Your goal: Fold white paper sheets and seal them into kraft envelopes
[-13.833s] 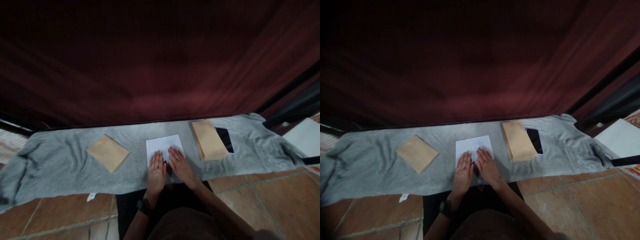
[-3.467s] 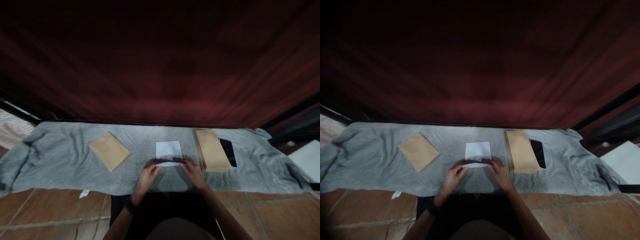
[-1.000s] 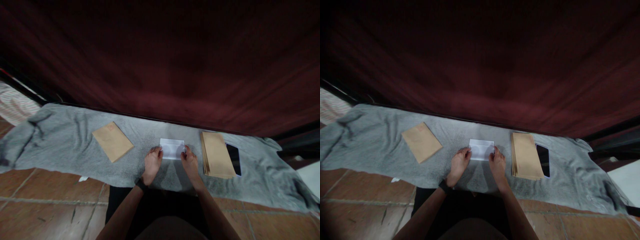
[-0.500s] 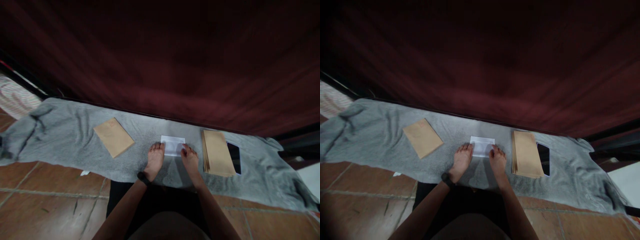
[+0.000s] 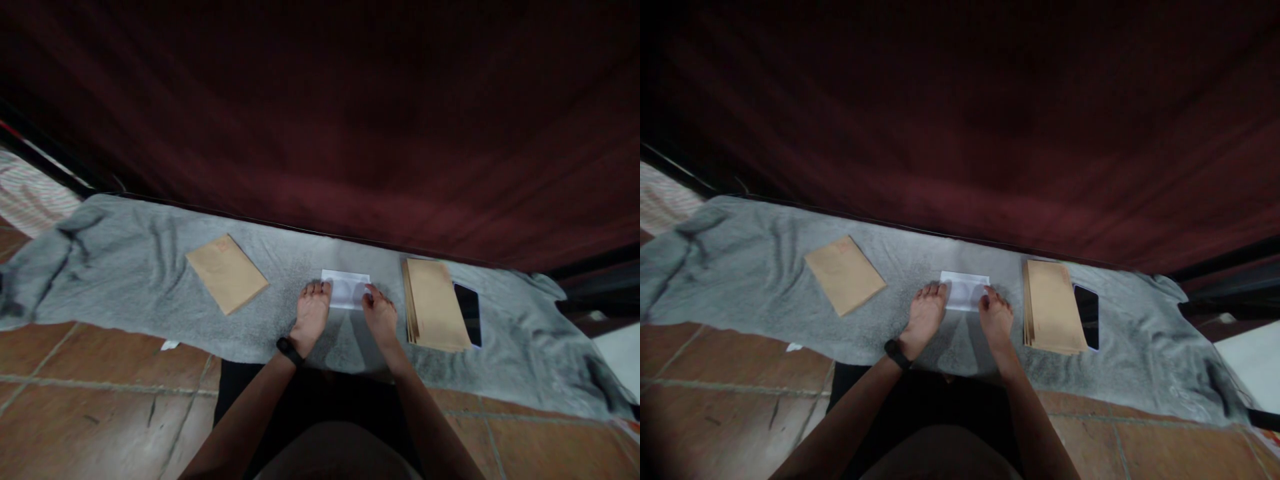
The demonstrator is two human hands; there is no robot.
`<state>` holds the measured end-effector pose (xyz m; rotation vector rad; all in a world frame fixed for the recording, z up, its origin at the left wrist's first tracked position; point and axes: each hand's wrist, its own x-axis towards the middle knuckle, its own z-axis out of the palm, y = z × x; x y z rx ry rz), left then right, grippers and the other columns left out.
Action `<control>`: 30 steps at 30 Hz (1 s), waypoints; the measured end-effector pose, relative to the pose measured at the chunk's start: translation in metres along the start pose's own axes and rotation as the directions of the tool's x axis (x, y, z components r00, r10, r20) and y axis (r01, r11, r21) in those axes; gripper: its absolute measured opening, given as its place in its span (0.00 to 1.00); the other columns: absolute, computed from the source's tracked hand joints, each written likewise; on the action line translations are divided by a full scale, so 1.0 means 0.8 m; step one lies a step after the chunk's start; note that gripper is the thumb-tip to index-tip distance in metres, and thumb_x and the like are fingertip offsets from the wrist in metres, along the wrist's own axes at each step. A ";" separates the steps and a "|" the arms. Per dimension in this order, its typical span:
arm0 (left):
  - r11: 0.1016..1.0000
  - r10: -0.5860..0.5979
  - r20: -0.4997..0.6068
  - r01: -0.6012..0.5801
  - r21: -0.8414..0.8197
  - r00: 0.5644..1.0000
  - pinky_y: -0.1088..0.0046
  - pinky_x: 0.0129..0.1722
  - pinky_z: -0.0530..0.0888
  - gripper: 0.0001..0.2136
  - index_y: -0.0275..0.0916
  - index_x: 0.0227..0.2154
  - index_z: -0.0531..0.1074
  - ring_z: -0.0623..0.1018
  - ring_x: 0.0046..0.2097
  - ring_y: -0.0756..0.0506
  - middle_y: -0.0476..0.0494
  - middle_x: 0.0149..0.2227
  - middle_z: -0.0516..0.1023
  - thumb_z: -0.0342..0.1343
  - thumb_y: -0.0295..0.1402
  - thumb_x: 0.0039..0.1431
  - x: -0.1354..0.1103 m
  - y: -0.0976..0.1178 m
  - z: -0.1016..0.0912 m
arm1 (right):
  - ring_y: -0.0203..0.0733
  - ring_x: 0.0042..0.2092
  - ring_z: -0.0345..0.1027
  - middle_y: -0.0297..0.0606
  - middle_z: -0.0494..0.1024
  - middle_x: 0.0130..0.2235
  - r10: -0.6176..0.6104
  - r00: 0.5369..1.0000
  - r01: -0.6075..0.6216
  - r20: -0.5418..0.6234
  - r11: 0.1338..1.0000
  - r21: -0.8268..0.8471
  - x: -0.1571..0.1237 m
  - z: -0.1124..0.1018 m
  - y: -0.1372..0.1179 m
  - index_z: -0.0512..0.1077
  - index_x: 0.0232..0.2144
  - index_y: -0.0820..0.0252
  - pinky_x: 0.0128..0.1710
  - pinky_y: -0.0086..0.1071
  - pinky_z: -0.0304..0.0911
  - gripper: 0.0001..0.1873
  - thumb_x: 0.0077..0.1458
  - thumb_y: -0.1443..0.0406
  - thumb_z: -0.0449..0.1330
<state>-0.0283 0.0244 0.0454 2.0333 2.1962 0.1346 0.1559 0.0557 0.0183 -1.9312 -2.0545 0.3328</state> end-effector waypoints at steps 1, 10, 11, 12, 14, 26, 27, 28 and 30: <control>1.000 -0.001 0.001 0.001 0.005 1.000 0.60 0.54 0.68 0.18 0.38 0.55 0.70 0.73 0.53 0.38 0.36 0.49 0.78 0.42 0.23 0.70 0.001 0.000 0.000 | 0.46 0.44 0.78 0.42 0.83 0.48 -0.002 1.000 0.002 -0.002 1.000 -0.002 0.000 0.000 0.000 0.73 0.59 0.54 0.50 0.37 0.65 0.21 0.68 0.64 0.52; 1.000 -0.009 0.008 0.009 0.025 1.000 0.61 0.53 0.69 0.19 0.37 0.56 0.70 0.75 0.53 0.38 0.35 0.48 0.78 0.41 0.23 0.70 0.003 0.001 -0.005 | 0.47 0.43 0.78 0.42 0.84 0.48 0.039 0.999 -0.039 0.012 0.999 0.004 0.004 0.000 -0.002 0.74 0.59 0.52 0.49 0.38 0.66 0.21 0.68 0.63 0.52; 1.000 -0.013 0.004 0.013 0.005 1.000 0.61 0.54 0.69 0.18 0.37 0.56 0.71 0.75 0.53 0.38 0.34 0.47 0.79 0.42 0.23 0.70 0.003 0.000 -0.005 | 0.47 0.43 0.78 0.42 0.84 0.48 0.041 0.999 -0.041 0.014 0.999 0.007 0.004 -0.001 -0.002 0.74 0.59 0.52 0.49 0.38 0.67 0.21 0.68 0.63 0.52; 1.000 -0.019 -0.001 0.019 -0.016 1.000 0.61 0.54 0.69 0.18 0.37 0.55 0.71 0.75 0.53 0.37 0.34 0.47 0.79 0.42 0.23 0.69 0.003 0.000 -0.004 | 0.47 0.43 0.78 0.42 0.83 0.48 0.039 0.999 -0.040 0.015 0.999 0.011 0.004 0.000 -0.002 0.74 0.59 0.52 0.49 0.37 0.67 0.21 0.68 0.63 0.52; 0.999 -0.030 -0.007 0.029 -0.045 1.000 0.61 0.54 0.69 0.18 0.38 0.55 0.72 0.76 0.53 0.38 0.34 0.47 0.79 0.44 0.22 0.68 0.004 -0.001 -0.003 | 0.47 0.44 0.78 0.43 0.83 0.47 0.033 0.999 -0.033 0.010 0.999 0.019 0.004 0.000 -0.002 0.74 0.59 0.53 0.49 0.37 0.66 0.21 0.68 0.63 0.52; 0.996 -0.059 -0.036 0.057 -0.075 0.998 0.62 0.53 0.68 0.15 0.37 0.54 0.72 0.77 0.52 0.37 0.34 0.47 0.80 0.45 0.35 0.73 0.008 -0.002 0.000 | 0.45 0.42 0.77 0.41 0.83 0.47 -0.001 1.000 0.000 -0.014 0.999 -0.039 0.013 0.002 -0.002 0.73 0.60 0.53 0.48 0.36 0.65 0.21 0.69 0.63 0.51; 0.995 -0.062 -0.040 0.058 -0.081 0.997 0.62 0.54 0.68 0.16 0.37 0.55 0.72 0.77 0.52 0.37 0.34 0.47 0.80 0.45 0.36 0.73 0.008 -0.002 0.000 | 0.44 0.42 0.77 0.41 0.83 0.47 -0.005 1.000 0.005 -0.014 0.999 -0.040 0.014 0.002 -0.003 0.72 0.60 0.53 0.48 0.36 0.65 0.21 0.69 0.63 0.51; 0.995 -0.062 -0.042 0.058 -0.084 0.997 0.62 0.54 0.68 0.16 0.37 0.55 0.72 0.76 0.52 0.37 0.34 0.47 0.79 0.45 0.37 0.73 0.008 -0.002 0.000 | 0.44 0.42 0.77 0.41 0.83 0.48 -0.007 1.000 0.006 -0.013 0.999 -0.043 0.015 0.001 -0.003 0.72 0.60 0.53 0.48 0.36 0.65 0.21 0.69 0.62 0.51; 0.995 -0.062 -0.044 0.059 -0.083 0.997 0.61 0.54 0.68 0.17 0.37 0.56 0.71 0.76 0.52 0.36 0.34 0.48 0.79 0.44 0.37 0.73 0.007 -0.003 0.000 | 0.44 0.42 0.76 0.41 0.82 0.48 -0.009 1.000 0.008 -0.007 0.998 -0.057 0.017 0.001 -0.004 0.71 0.60 0.53 0.48 0.36 0.65 0.20 0.70 0.62 0.51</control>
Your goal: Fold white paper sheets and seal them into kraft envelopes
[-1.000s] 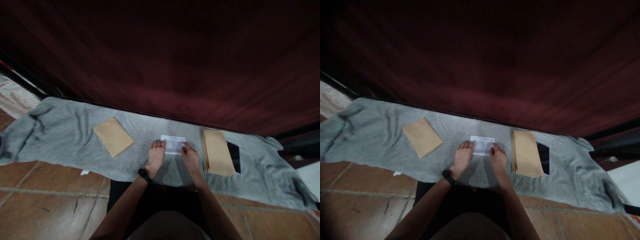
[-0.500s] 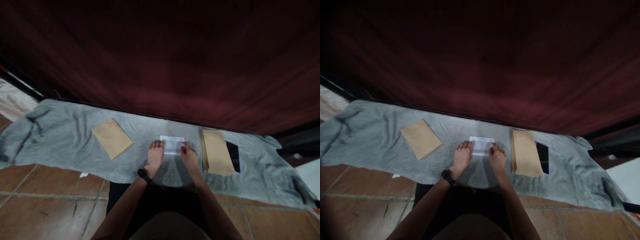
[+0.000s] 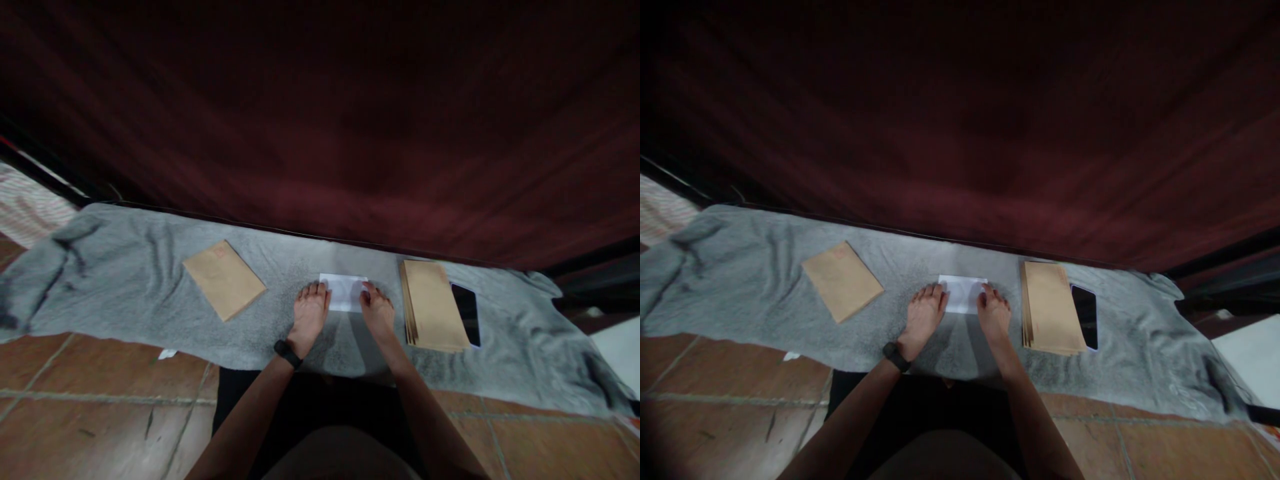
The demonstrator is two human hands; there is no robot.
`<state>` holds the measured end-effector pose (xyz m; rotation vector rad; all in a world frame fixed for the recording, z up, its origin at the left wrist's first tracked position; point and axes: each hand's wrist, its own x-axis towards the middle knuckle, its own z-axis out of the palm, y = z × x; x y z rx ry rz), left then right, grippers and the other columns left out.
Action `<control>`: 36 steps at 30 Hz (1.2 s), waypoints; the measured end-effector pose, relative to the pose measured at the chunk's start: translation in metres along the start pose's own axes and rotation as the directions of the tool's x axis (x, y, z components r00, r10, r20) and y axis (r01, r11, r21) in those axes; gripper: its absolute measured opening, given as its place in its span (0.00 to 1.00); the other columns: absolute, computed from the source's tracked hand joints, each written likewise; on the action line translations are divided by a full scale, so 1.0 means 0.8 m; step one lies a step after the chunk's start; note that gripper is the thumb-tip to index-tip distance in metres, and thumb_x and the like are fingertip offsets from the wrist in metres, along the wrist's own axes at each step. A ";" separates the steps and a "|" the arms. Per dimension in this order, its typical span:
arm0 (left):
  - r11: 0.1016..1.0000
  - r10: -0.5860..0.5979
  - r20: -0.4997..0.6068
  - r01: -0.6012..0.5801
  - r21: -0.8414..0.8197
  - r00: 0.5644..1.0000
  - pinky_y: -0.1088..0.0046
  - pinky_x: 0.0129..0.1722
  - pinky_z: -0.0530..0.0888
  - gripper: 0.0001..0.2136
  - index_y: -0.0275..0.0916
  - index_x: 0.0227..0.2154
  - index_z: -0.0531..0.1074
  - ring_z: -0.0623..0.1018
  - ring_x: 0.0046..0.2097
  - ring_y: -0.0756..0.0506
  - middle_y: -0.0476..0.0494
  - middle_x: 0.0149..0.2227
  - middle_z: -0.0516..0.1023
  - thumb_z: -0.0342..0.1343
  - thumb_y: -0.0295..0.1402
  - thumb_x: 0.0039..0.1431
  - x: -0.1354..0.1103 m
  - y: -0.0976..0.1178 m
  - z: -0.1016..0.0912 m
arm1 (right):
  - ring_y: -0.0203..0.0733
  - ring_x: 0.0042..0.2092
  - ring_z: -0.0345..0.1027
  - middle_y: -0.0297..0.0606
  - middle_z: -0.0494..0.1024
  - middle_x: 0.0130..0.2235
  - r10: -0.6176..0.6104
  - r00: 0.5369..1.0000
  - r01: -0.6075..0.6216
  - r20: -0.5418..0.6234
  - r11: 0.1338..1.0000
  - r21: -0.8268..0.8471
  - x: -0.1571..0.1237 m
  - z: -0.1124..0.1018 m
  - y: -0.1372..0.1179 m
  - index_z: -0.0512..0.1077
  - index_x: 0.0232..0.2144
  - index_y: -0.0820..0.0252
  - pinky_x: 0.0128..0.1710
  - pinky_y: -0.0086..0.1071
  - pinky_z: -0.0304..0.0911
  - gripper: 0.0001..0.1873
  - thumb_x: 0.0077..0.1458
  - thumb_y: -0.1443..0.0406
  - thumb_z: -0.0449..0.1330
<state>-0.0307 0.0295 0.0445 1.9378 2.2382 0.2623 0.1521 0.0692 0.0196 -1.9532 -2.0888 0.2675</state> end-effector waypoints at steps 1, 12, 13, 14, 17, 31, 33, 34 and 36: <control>1.000 0.001 0.000 -0.001 0.003 1.000 0.60 0.54 0.68 0.17 0.36 0.56 0.71 0.76 0.52 0.36 0.33 0.49 0.79 0.44 0.36 0.73 -0.001 0.000 0.000 | 0.44 0.42 0.76 0.41 0.82 0.48 -0.001 1.000 0.001 0.003 1.000 -0.009 0.001 0.000 0.000 0.71 0.61 0.52 0.48 0.36 0.65 0.20 0.70 0.62 0.51; 0.951 0.308 -0.128 -0.308 0.020 0.943 0.55 0.71 0.55 0.23 0.37 0.67 0.62 0.57 0.73 0.39 0.38 0.72 0.60 0.40 0.36 0.75 -0.018 0.003 0.036 | 0.49 0.47 0.72 0.47 0.77 0.47 -0.110 0.983 0.111 -0.144 0.994 0.001 -0.003 0.011 0.006 0.73 0.58 0.58 0.50 0.39 0.64 0.20 0.69 0.63 0.51; 0.951 0.308 -0.128 -0.307 0.025 0.943 0.55 0.72 0.56 0.23 0.37 0.68 0.62 0.57 0.73 0.40 0.39 0.72 0.59 0.40 0.36 0.75 -0.019 0.003 0.041 | 0.50 0.49 0.71 0.48 0.76 0.49 -0.136 0.976 0.140 -0.170 0.990 0.012 -0.003 0.011 0.006 0.74 0.57 0.60 0.52 0.41 0.64 0.20 0.69 0.63 0.51; 0.952 0.304 -0.127 -0.303 0.032 0.944 0.56 0.72 0.56 0.23 0.37 0.68 0.61 0.57 0.73 0.40 0.39 0.72 0.59 0.40 0.36 0.74 -0.020 0.003 0.045 | 0.52 0.51 0.69 0.50 0.76 0.52 -0.161 0.968 0.169 -0.194 0.985 0.029 -0.003 0.013 0.006 0.73 0.57 0.61 0.53 0.43 0.64 0.20 0.69 0.63 0.51; 0.951 0.309 -0.130 -0.304 0.052 0.942 0.55 0.72 0.56 0.25 0.37 0.70 0.59 0.55 0.74 0.40 0.38 0.73 0.57 0.40 0.36 0.74 -0.022 0.001 0.052 | 0.53 0.58 0.66 0.51 0.73 0.60 -0.249 0.941 0.280 -0.228 0.954 0.112 -0.009 0.020 -0.001 0.71 0.59 0.62 0.58 0.47 0.62 0.21 0.71 0.63 0.49; 0.943 0.333 -0.108 -0.330 0.048 0.937 0.55 0.74 0.51 0.27 0.33 0.71 0.55 0.50 0.75 0.41 0.40 0.74 0.54 0.38 0.29 0.71 -0.021 0.001 0.054 | 0.52 0.73 0.48 0.51 0.57 0.72 -0.452 0.890 0.448 -0.060 0.892 -0.064 -0.038 0.046 -0.024 0.56 0.71 0.68 0.71 0.51 0.44 0.29 0.75 0.62 0.39; 0.941 0.337 -0.104 -0.334 0.046 0.936 0.54 0.74 0.51 0.27 0.33 0.71 0.54 0.49 0.75 0.41 0.40 0.74 0.53 0.38 0.29 0.70 -0.022 0.001 0.054 | 0.52 0.73 0.47 0.50 0.56 0.72 -0.446 0.893 0.441 -0.063 0.894 -0.082 -0.038 0.047 -0.025 0.55 0.71 0.67 0.71 0.51 0.44 0.29 0.75 0.62 0.39; 0.941 0.340 -0.102 -0.337 0.046 0.935 0.54 0.74 0.50 0.28 0.33 0.71 0.53 0.49 0.75 0.41 0.40 0.74 0.53 0.38 0.29 0.70 -0.022 0.000 0.054 | 0.52 0.74 0.46 0.50 0.56 0.72 -0.446 0.892 0.440 -0.065 0.893 -0.091 -0.039 0.047 -0.025 0.55 0.71 0.67 0.71 0.52 0.44 0.29 0.75 0.62 0.39; 0.940 0.342 -0.097 -0.340 0.043 0.935 0.53 0.74 0.50 0.28 0.32 0.71 0.53 0.48 0.75 0.40 0.39 0.74 0.53 0.39 0.29 0.70 -0.022 0.000 0.054 | 0.52 0.74 0.45 0.50 0.55 0.72 -0.448 0.891 0.439 -0.070 0.892 -0.110 -0.039 0.048 -0.025 0.55 0.71 0.66 0.71 0.52 0.44 0.28 0.74 0.63 0.39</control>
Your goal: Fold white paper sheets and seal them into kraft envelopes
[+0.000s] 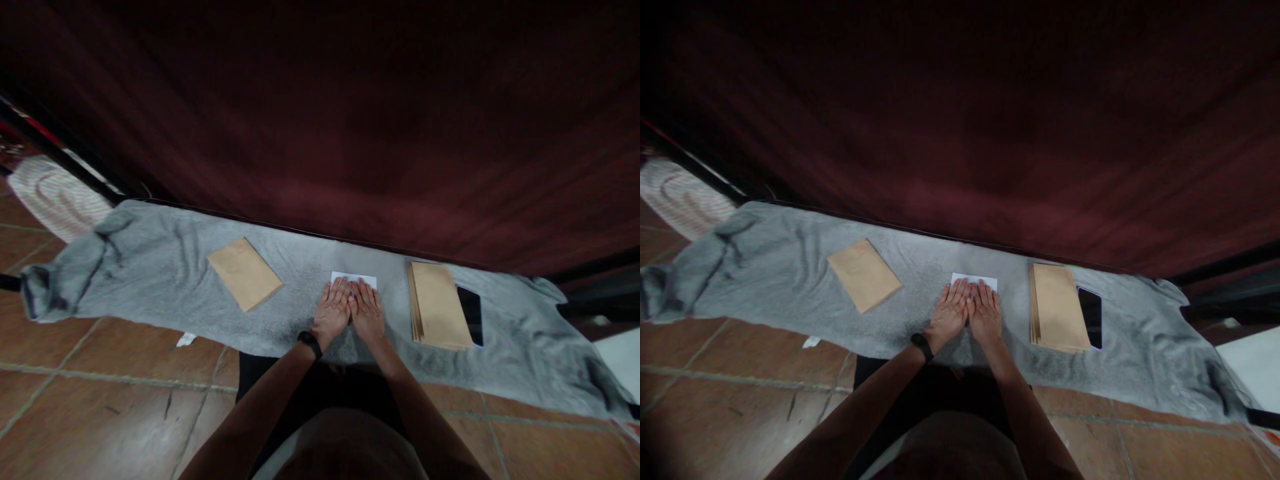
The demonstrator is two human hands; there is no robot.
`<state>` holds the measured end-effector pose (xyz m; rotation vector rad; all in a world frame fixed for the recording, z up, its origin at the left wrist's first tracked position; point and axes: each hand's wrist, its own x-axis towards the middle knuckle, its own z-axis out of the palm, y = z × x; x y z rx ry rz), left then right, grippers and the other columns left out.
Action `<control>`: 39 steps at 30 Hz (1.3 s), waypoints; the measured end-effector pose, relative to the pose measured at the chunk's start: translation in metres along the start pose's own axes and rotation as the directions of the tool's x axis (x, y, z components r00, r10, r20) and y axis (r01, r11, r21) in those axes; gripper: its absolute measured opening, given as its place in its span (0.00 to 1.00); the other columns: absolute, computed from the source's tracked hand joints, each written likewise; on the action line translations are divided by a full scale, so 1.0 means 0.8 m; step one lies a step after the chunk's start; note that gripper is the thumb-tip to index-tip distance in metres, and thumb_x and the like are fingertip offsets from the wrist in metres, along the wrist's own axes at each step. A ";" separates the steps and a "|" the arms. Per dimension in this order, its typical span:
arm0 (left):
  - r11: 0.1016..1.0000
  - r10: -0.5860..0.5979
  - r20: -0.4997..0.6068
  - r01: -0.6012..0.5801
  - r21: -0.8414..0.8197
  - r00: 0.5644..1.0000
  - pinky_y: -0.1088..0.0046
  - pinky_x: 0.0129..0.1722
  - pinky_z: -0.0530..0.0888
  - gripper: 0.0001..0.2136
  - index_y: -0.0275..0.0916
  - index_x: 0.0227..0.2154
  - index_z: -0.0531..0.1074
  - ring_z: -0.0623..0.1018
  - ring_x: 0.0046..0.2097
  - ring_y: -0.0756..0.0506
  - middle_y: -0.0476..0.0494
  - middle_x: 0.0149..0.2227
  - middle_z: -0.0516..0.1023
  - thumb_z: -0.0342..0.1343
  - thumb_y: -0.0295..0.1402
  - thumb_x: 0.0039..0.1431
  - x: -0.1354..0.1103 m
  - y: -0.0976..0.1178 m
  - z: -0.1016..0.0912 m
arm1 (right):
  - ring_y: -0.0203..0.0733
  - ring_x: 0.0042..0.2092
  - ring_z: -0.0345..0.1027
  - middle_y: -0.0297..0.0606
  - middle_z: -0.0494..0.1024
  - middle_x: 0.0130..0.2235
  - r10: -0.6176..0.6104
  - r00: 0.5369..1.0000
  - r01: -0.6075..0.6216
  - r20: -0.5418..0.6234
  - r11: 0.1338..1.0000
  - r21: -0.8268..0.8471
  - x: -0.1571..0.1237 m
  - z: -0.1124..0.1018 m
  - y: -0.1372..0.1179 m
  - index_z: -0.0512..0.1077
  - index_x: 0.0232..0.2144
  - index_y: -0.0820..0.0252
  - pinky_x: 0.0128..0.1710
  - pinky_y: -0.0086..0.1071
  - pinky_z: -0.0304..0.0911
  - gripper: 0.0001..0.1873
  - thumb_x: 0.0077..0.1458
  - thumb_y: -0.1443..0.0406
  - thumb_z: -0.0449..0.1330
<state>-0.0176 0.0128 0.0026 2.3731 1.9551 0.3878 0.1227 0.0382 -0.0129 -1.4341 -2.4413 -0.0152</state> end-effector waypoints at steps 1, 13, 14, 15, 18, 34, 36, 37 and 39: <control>1.000 0.001 0.003 -0.001 -0.002 1.000 0.53 0.74 0.50 0.28 0.32 0.71 0.53 0.48 0.75 0.40 0.38 0.74 0.53 0.39 0.29 0.70 0.000 0.000 0.000 | 0.52 0.74 0.45 0.51 0.55 0.72 0.000 1.000 0.000 -0.002 1.000 -0.010 0.000 0.000 0.000 0.55 0.71 0.67 0.71 0.53 0.44 0.28 0.74 0.63 0.39; 1.000 0.002 0.031 -0.001 -0.015 1.000 0.53 0.73 0.50 0.28 0.31 0.71 0.55 0.50 0.75 0.41 0.37 0.73 0.56 0.38 0.29 0.70 0.004 0.000 0.001 | 0.51 0.72 0.49 0.49 0.57 0.72 0.073 0.997 -0.072 0.017 0.997 -0.016 0.006 -0.005 -0.005 0.58 0.71 0.64 0.70 0.51 0.46 0.29 0.74 0.62 0.39; 1.000 -0.003 0.031 0.003 -0.019 1.000 0.53 0.73 0.50 0.28 0.32 0.71 0.55 0.50 0.75 0.41 0.37 0.73 0.55 0.38 0.29 0.70 0.004 0.000 0.001 | 0.51 0.72 0.49 0.49 0.57 0.72 0.085 0.996 -0.084 0.025 0.996 -0.014 0.006 -0.005 -0.005 0.57 0.71 0.63 0.70 0.51 0.46 0.29 0.74 0.62 0.39; 1.000 -0.011 0.028 0.011 -0.023 1.000 0.52 0.73 0.51 0.28 0.33 0.71 0.54 0.50 0.75 0.41 0.37 0.73 0.55 0.39 0.30 0.70 0.003 -0.001 0.002 | 0.51 0.73 0.49 0.49 0.56 0.72 0.093 0.995 -0.093 0.032 0.996 -0.013 0.006 -0.005 -0.004 0.57 0.71 0.63 0.70 0.51 0.46 0.29 0.74 0.61 0.39; 0.998 -0.059 0.005 0.059 -0.031 0.998 0.52 0.73 0.52 0.27 0.35 0.71 0.54 0.52 0.75 0.40 0.38 0.74 0.54 0.40 0.34 0.71 -0.001 -0.003 0.004 | 0.51 0.73 0.49 0.48 0.56 0.72 0.113 0.993 -0.112 0.043 0.994 -0.017 0.004 -0.004 0.000 0.57 0.71 0.63 0.70 0.51 0.46 0.29 0.73 0.61 0.40; 0.979 -0.198 -0.069 0.201 0.038 0.978 0.49 0.72 0.55 0.28 0.26 0.70 0.56 0.54 0.74 0.37 0.30 0.72 0.58 0.38 0.35 0.72 -0.030 -0.007 -0.012 | 0.52 0.69 0.57 0.51 0.64 0.69 0.200 0.976 -0.199 -0.086 0.980 0.017 -0.022 -0.009 0.039 0.59 0.70 0.67 0.69 0.52 0.49 0.29 0.71 0.64 0.41; 0.989 -0.145 -0.072 0.148 0.031 0.987 0.52 0.73 0.54 0.27 0.27 0.70 0.56 0.53 0.74 0.38 0.31 0.72 0.57 0.38 0.34 0.72 -0.023 0.001 -0.014 | 0.52 0.69 0.57 0.52 0.64 0.69 0.194 0.978 -0.193 -0.081 0.981 0.019 -0.022 -0.011 0.038 0.59 0.70 0.68 0.68 0.53 0.50 0.29 0.71 0.64 0.41; 0.994 -0.106 -0.069 0.108 0.023 0.992 0.53 0.73 0.54 0.27 0.28 0.70 0.56 0.53 0.74 0.40 0.33 0.72 0.56 0.38 0.34 0.72 -0.017 0.006 -0.015 | 0.52 0.70 0.56 0.53 0.63 0.69 0.194 0.978 -0.193 -0.072 0.981 0.018 -0.022 -0.011 0.037 0.59 0.70 0.68 0.68 0.53 0.50 0.29 0.71 0.65 0.41; 1.000 -0.030 -0.051 0.030 0.002 0.998 0.55 0.73 0.55 0.27 0.29 0.70 0.57 0.53 0.74 0.41 0.35 0.73 0.56 0.38 0.33 0.72 -0.005 0.017 -0.013 | 0.53 0.70 0.55 0.53 0.62 0.69 0.197 0.979 -0.196 -0.049 0.980 0.009 -0.021 -0.012 0.036 0.59 0.70 0.70 0.68 0.53 0.50 0.29 0.71 0.65 0.41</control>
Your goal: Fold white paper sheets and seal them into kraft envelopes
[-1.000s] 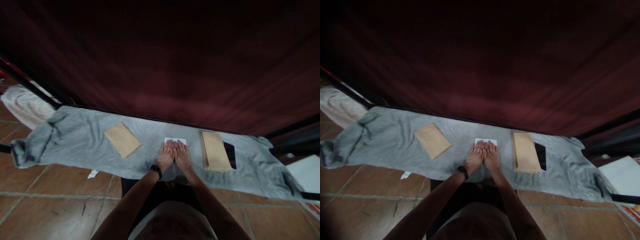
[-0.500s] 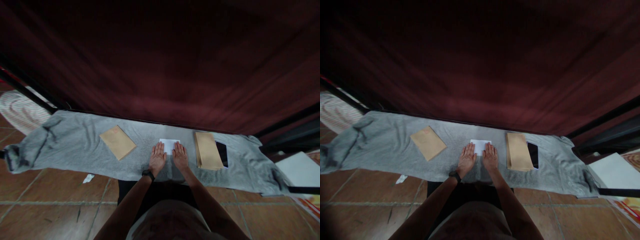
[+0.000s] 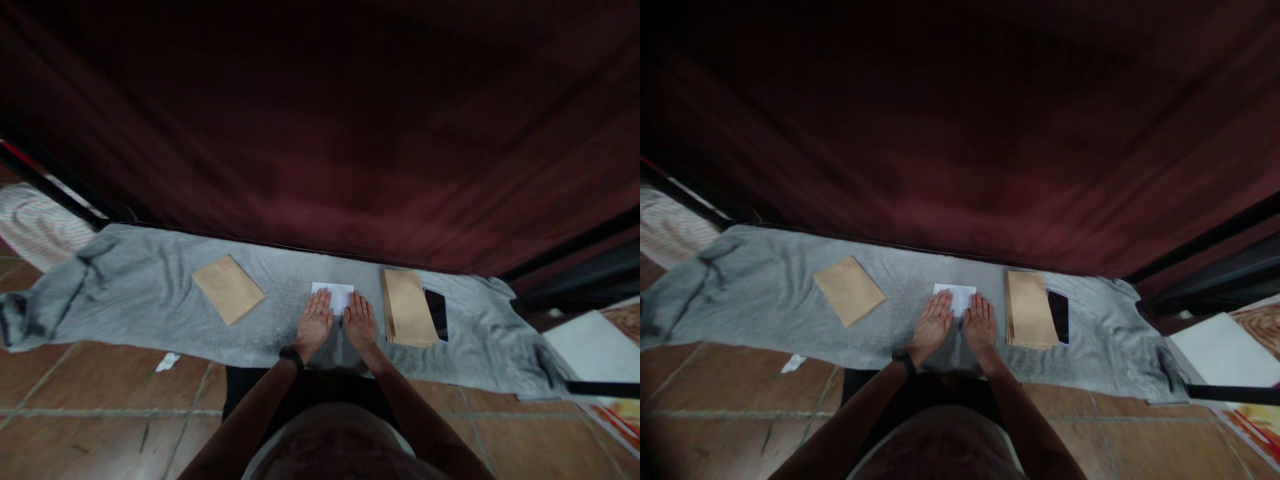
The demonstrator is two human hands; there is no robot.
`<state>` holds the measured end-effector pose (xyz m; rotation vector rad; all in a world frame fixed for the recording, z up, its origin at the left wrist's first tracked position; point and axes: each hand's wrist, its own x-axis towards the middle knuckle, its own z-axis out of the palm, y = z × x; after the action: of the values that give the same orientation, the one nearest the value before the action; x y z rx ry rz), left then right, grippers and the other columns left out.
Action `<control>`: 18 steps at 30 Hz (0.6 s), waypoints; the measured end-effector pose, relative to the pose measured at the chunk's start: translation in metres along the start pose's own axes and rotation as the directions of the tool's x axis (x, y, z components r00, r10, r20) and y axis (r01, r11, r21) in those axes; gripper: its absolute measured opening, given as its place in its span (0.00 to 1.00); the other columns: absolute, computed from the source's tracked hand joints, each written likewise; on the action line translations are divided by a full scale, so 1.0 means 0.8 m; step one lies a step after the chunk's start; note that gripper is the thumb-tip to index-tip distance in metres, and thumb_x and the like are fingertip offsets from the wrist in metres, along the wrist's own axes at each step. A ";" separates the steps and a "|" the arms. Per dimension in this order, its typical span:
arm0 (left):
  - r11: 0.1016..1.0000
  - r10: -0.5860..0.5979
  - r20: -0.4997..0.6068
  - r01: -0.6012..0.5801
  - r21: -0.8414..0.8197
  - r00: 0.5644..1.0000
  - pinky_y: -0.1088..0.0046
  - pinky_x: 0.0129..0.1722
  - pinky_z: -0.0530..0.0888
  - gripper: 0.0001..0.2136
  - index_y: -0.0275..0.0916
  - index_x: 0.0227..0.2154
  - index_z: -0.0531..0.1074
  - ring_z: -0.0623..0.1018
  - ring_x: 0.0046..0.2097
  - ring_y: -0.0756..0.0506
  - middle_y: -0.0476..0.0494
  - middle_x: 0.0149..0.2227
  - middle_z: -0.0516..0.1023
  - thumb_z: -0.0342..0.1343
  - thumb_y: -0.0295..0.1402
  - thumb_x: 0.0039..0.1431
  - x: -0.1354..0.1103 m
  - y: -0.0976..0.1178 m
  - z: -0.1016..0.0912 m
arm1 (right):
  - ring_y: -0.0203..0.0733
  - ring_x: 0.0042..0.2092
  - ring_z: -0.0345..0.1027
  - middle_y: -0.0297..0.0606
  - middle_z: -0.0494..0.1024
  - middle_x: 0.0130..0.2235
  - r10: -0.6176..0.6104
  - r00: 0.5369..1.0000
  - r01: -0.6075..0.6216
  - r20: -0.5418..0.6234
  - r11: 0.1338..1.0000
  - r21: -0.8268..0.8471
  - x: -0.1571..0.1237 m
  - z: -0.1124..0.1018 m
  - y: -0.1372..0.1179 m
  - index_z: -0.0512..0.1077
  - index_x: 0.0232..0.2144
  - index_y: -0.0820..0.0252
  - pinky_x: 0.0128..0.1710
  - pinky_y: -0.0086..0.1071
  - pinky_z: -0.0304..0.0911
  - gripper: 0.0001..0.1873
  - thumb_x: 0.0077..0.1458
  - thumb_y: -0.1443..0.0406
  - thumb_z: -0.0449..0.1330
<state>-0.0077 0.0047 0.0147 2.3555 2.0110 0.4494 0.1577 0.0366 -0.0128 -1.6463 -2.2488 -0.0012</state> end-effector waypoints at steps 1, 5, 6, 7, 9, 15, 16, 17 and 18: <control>1.000 0.023 0.011 -0.023 -0.012 1.000 0.55 0.73 0.56 0.26 0.30 0.69 0.57 0.53 0.74 0.41 0.35 0.72 0.57 0.38 0.32 0.72 0.006 0.005 0.002 | 0.53 0.71 0.54 0.53 0.61 0.70 0.002 1.000 -0.002 0.010 1.000 -0.006 0.000 0.000 0.000 0.59 0.69 0.70 0.68 0.53 0.50 0.29 0.71 0.65 0.41; 0.999 0.022 0.041 -0.020 -0.038 0.999 0.54 0.72 0.58 0.26 0.28 0.68 0.58 0.54 0.74 0.40 0.32 0.72 0.58 0.38 0.33 0.72 0.018 0.015 0.014 | 0.52 0.71 0.53 0.50 0.61 0.70 0.016 0.999 -0.015 0.033 1.000 -0.019 -0.001 0.002 0.003 0.59 0.70 0.68 0.69 0.52 0.49 0.29 0.71 0.64 0.41; 0.999 0.020 0.041 -0.018 -0.041 0.999 0.54 0.72 0.57 0.26 0.28 0.68 0.58 0.54 0.74 0.39 0.31 0.72 0.58 0.39 0.33 0.72 0.019 0.014 0.016 | 0.52 0.71 0.54 0.50 0.61 0.70 0.019 0.999 -0.018 0.034 1.000 -0.015 -0.002 0.002 0.004 0.59 0.70 0.67 0.69 0.52 0.49 0.29 0.71 0.64 0.41; 0.999 0.023 0.039 -0.021 -0.044 0.999 0.54 0.72 0.57 0.26 0.27 0.69 0.58 0.54 0.74 0.39 0.31 0.72 0.58 0.39 0.33 0.71 0.018 0.013 0.017 | 0.52 0.71 0.54 0.51 0.62 0.70 0.021 0.999 -0.021 0.031 1.000 -0.007 -0.002 0.002 0.006 0.59 0.70 0.67 0.69 0.51 0.49 0.29 0.71 0.64 0.41; 0.998 0.032 0.032 -0.030 -0.050 0.999 0.53 0.72 0.56 0.27 0.28 0.69 0.56 0.53 0.74 0.39 0.32 0.72 0.57 0.40 0.32 0.71 0.015 0.009 0.018 | 0.52 0.71 0.53 0.52 0.62 0.70 0.017 1.000 -0.017 0.016 1.000 0.017 -0.002 0.001 0.007 0.58 0.70 0.68 0.69 0.52 0.49 0.29 0.71 0.64 0.41; 0.998 0.041 0.063 -0.038 -0.045 0.997 0.54 0.73 0.54 0.29 0.29 0.70 0.55 0.53 0.74 0.40 0.33 0.72 0.57 0.42 0.29 0.68 0.012 0.001 0.019 | 0.48 0.72 0.51 0.49 0.61 0.70 -0.170 0.983 0.159 0.073 0.978 0.134 0.026 -0.004 -0.018 0.57 0.71 0.66 0.70 0.52 0.51 0.30 0.70 0.67 0.40; 0.998 0.041 0.073 -0.038 -0.039 0.996 0.54 0.73 0.53 0.29 0.28 0.70 0.55 0.54 0.74 0.39 0.32 0.72 0.57 0.43 0.27 0.66 0.011 0.001 0.021 | 0.46 0.72 0.52 0.48 0.62 0.70 -0.218 0.971 0.201 0.102 0.967 0.154 0.033 -0.004 -0.024 0.58 0.70 0.65 0.70 0.50 0.52 0.30 0.70 0.68 0.39; 0.999 0.038 0.082 -0.035 -0.033 0.996 0.54 0.73 0.53 0.30 0.27 0.70 0.55 0.54 0.74 0.39 0.31 0.72 0.58 0.43 0.26 0.65 0.012 0.001 0.023 | 0.45 0.72 0.53 0.47 0.63 0.69 -0.233 0.965 0.212 0.123 0.964 0.163 0.038 -0.003 -0.029 0.60 0.69 0.65 0.70 0.49 0.53 0.30 0.70 0.68 0.39; 0.999 0.032 0.088 -0.030 -0.026 0.996 0.54 0.73 0.53 0.31 0.26 0.70 0.55 0.55 0.74 0.39 0.29 0.71 0.58 0.44 0.25 0.64 0.011 0.001 0.025 | 0.44 0.71 0.54 0.46 0.64 0.69 -0.242 0.960 0.218 0.141 0.962 0.165 0.043 -0.002 -0.033 0.61 0.69 0.65 0.70 0.48 0.53 0.29 0.70 0.68 0.39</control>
<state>-0.0010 0.0169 -0.0021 2.3515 1.9232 0.3617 0.1246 0.0591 0.0035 -1.3435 -2.4824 0.2419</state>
